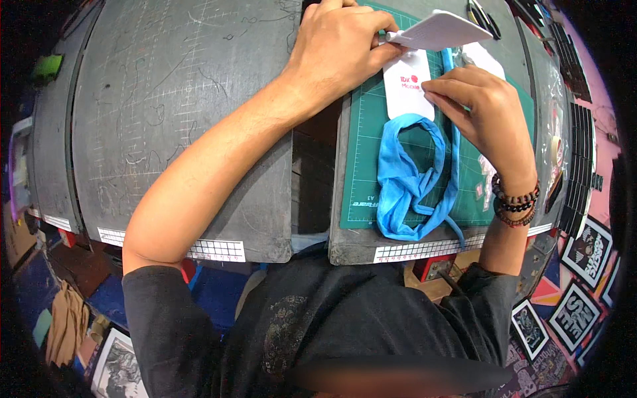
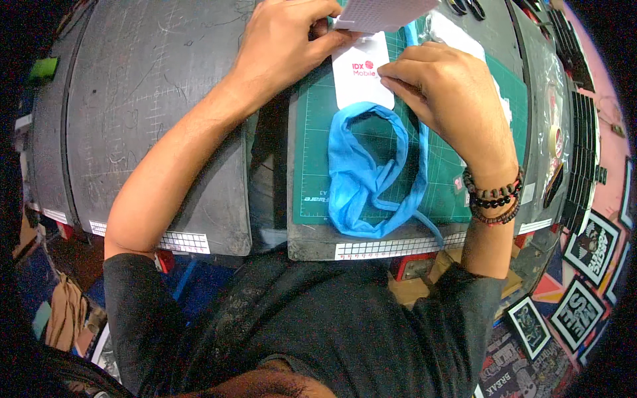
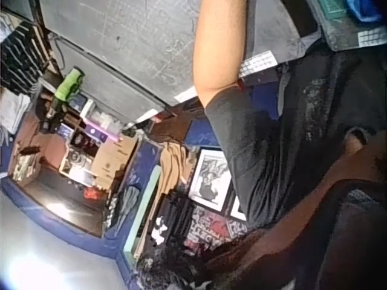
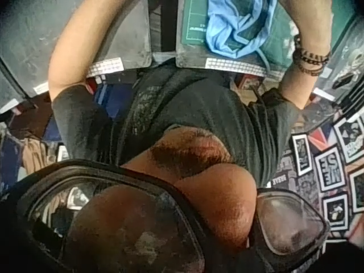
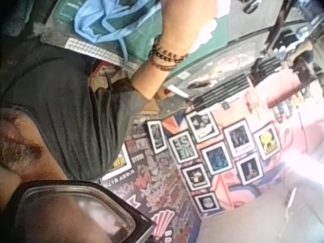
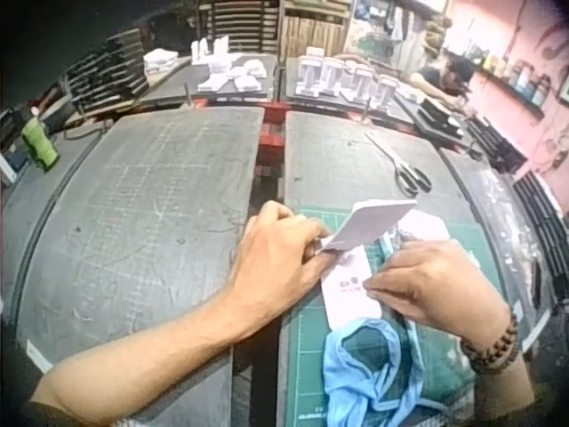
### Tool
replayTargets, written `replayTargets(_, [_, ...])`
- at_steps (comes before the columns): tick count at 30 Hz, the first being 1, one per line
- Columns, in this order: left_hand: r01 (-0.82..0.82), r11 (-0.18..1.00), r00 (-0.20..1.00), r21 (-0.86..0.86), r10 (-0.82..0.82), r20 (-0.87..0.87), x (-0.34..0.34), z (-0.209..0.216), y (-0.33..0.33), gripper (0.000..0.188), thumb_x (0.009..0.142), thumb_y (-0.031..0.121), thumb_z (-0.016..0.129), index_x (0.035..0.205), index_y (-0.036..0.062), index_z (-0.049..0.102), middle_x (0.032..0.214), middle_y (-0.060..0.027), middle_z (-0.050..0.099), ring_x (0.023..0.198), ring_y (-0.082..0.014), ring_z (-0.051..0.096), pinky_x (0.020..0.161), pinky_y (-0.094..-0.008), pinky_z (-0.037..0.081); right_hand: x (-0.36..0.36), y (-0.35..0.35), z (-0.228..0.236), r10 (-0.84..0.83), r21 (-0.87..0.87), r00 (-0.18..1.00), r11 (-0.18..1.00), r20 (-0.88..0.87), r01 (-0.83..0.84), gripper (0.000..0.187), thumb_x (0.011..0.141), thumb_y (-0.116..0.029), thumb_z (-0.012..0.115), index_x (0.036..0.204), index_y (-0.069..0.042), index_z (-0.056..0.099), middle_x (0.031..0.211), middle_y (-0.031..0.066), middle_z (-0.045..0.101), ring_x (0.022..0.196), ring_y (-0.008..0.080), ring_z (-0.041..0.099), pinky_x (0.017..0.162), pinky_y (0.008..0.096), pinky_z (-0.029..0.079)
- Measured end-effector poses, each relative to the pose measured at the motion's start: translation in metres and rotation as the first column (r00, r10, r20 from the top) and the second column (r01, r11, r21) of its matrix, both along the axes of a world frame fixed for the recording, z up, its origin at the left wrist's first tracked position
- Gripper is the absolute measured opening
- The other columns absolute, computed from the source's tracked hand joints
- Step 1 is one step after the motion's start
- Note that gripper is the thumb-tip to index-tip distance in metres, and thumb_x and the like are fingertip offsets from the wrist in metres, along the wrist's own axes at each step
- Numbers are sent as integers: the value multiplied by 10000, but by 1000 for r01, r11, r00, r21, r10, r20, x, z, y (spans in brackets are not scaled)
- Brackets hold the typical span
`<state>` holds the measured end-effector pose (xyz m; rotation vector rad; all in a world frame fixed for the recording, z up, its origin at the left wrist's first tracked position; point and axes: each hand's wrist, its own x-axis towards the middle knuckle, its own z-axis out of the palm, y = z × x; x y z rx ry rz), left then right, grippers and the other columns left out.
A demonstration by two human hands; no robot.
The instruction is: Assembling an ID card holder by applying adhesive and attaching a blue lanyard strap.
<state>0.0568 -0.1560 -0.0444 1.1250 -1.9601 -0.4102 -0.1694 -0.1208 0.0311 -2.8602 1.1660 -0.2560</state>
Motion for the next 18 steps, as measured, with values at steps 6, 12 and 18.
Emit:
replayTargets(6, [5, 996, 1000, -84, -5, 10, 2, -4, 0, 221, 814, 223, 804, 925, 37, 761, 863, -124, 720, 930, -333, 601, 833, -461, 476, 7, -11, 8, 164, -13, 972, 986, -170, -168, 150, 820, -75, 772, 969, -61, 765, 861, 89, 705, 781, 284, 678, 711, 396, 548])
replayTargets(12, [11, 996, 1000, -88, -13, -27, -4, -8, 0, 222, 808, 231, 795, 907, 37, 754, 881, -152, 722, 942, -354, 615, 838, -473, 481, 14, -14, 17, 243, -9, 930, 967, -277, -256, 107, 828, -146, 739, 895, -63, 740, 804, 88, 666, 823, 292, 678, 724, 415, 551])
replayTargets(18, [-6, 997, 999, -78, 10, 48, -5, -3, -3, 257, 803, 256, 802, 873, 13, 752, 831, -192, 705, 881, -380, 625, 803, -478, 512, 7, -20, 27, 138, 243, 986, 957, 96, -158, 102, 885, -110, 766, 936, -23, 754, 847, 102, 706, 743, 214, 669, 676, 354, 527])
